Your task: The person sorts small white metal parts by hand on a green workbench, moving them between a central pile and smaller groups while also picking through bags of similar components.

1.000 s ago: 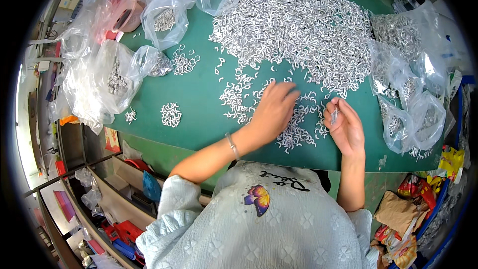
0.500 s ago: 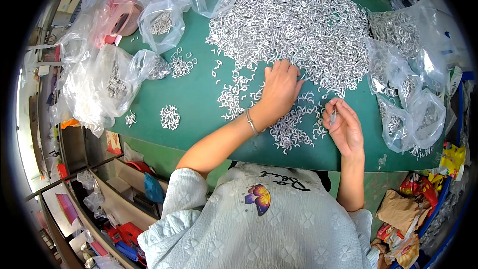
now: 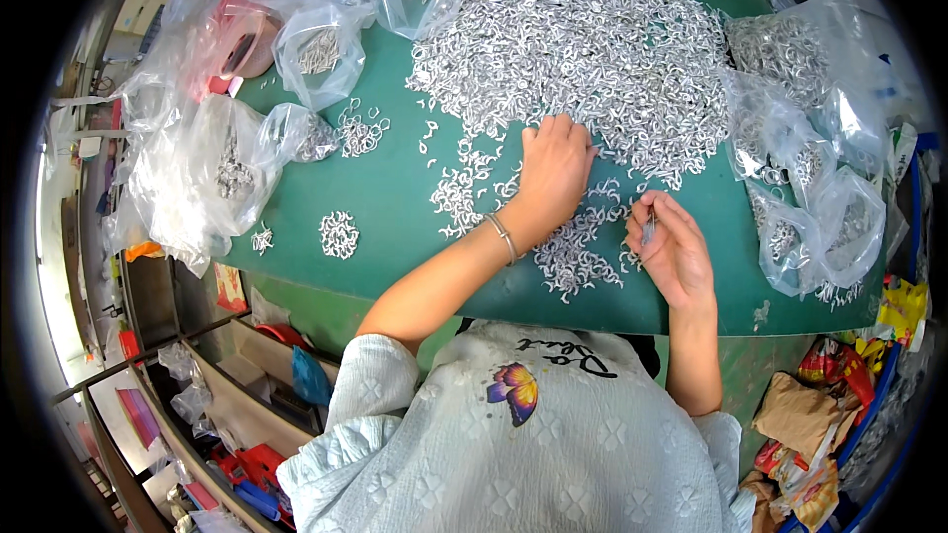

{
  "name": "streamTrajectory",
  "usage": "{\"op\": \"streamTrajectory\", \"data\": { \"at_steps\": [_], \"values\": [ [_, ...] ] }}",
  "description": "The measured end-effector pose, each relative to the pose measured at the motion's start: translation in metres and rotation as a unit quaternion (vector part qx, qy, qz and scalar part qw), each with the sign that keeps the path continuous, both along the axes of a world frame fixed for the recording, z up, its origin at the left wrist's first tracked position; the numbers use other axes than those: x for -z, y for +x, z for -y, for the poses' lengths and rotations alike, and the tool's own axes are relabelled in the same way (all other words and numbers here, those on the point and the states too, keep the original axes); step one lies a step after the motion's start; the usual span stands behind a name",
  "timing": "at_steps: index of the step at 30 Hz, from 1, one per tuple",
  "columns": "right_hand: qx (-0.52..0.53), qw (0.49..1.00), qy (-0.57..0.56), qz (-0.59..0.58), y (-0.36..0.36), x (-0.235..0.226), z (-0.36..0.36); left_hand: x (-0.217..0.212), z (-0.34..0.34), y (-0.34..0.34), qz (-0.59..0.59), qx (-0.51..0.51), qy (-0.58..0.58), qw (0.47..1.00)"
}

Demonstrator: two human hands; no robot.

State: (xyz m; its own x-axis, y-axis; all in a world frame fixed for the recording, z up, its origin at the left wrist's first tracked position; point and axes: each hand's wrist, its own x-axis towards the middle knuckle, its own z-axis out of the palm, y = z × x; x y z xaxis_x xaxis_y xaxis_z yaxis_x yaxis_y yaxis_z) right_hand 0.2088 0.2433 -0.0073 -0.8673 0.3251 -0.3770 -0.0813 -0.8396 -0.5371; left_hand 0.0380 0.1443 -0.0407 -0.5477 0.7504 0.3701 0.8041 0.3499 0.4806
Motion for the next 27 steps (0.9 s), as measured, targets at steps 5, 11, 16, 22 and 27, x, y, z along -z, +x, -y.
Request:
{"op": "streamTrajectory", "data": {
  "at_steps": [5, 11, 16, 22, 27],
  "values": [
    [0.022, 1.000, -0.012, -0.013, 0.007, 0.005, -0.004, -0.016, 0.009, 0.002, 0.034, 0.010, 0.025, 0.999],
    [0.087, 0.992, -0.078, 0.042, -0.016, -0.011, 0.014, -0.055, 0.018, 0.044, 0.099, 0.116, 0.034, 0.988],
    [0.083, 0.989, -0.121, -0.006, -0.005, 0.015, 0.003, -0.030, 0.017, 0.024, 0.077, 0.057, 0.041, 0.995],
    [0.083, 0.991, -0.108, -0.019, 0.003, 0.015, -0.001, -0.015, 0.016, 0.033, 0.047, 0.056, -0.053, 0.996],
    [0.083, 0.993, -0.086, 0.006, 0.003, 0.011, 0.001, -0.016, 0.023, 0.032, 0.015, 0.074, -0.045, 0.996]
  ]
}}
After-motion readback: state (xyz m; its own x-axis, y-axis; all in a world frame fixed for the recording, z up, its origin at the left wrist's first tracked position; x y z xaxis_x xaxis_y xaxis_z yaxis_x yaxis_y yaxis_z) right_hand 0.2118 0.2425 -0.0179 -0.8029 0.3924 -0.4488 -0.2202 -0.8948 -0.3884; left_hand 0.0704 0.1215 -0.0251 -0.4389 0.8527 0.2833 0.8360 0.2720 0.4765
